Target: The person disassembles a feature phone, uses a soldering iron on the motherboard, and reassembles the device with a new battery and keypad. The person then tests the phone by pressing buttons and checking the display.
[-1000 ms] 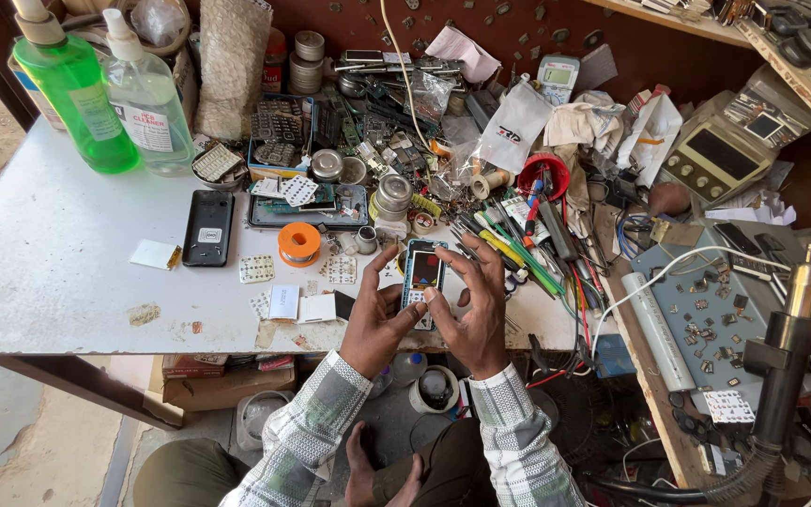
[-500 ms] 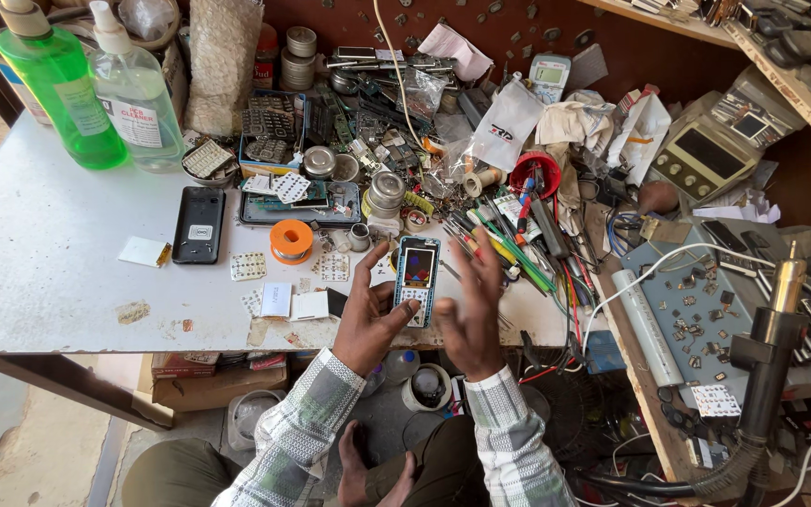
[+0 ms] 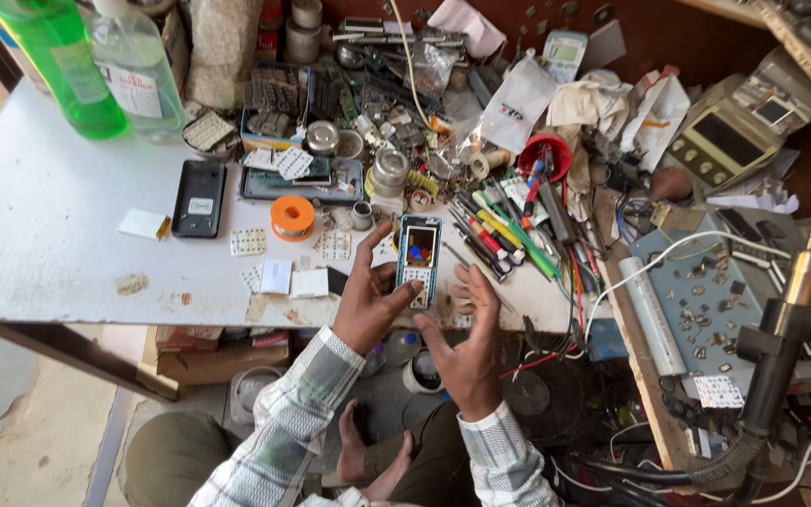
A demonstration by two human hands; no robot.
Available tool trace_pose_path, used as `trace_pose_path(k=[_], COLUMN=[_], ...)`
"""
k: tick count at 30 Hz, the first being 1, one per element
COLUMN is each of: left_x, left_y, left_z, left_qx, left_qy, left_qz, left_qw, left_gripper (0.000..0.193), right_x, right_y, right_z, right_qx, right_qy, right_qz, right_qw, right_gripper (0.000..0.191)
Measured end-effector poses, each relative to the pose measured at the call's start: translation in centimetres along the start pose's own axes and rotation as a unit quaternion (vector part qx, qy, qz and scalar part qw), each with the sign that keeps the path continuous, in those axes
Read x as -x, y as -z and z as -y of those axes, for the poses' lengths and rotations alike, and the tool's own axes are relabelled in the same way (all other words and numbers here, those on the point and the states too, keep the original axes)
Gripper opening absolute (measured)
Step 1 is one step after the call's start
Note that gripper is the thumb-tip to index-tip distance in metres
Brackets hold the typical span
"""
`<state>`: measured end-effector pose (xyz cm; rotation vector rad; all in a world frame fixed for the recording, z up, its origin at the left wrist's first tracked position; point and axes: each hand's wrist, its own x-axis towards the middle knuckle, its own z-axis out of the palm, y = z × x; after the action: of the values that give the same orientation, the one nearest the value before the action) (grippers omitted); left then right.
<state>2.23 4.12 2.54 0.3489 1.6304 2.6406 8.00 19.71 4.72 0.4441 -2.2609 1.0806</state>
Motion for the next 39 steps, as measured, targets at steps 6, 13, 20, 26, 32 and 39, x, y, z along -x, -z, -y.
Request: trace_pose_path(k=[6,13,20,26,32,39], left_x=[1.1,4.8,6.7,8.8,13.2,18.7], left_y=[-0.3,-0.9,-1.5,-0.1,4.0,8.3], left_z=[-0.6,-0.3,-1.6,-3.0,-2.8,0.7], left_qx=[0.027,0.025,-0.119,-0.253,-0.342,-0.452], left_qy=[0.005,0.011,0.013,-0.033,-0.012,0.083], left_qz=[0.027,0.069,0.084,0.06,-0.026,-0.129], left_qw=[0.999,0.997,0.989,0.965,0.939,0.879], left_gripper=[0.086,0.089,0.092,0.09,0.064,0.04], right_x=[0.7,4.4,7.0,7.9,7.9,8.0], right_y=[-0.5,0.6,0.4,-0.2,-1.0,-2.0], right_z=[0.3,0.4,0.4,-0.3,-1.4,-2.3], right_qx=[-0.162,-0.382,-0.462,-0.453,-0.458,-0.467], right_qy=[-0.131,-0.278,-0.336,-0.361,-0.367,-0.389], right_qz=[0.011,0.046,0.011,0.012,0.01,0.016], right_qw=[0.978,0.88,0.821,0.815,0.809,0.794], right_gripper=[0.073,0.05,0.046,0.046,0.044,0.043])
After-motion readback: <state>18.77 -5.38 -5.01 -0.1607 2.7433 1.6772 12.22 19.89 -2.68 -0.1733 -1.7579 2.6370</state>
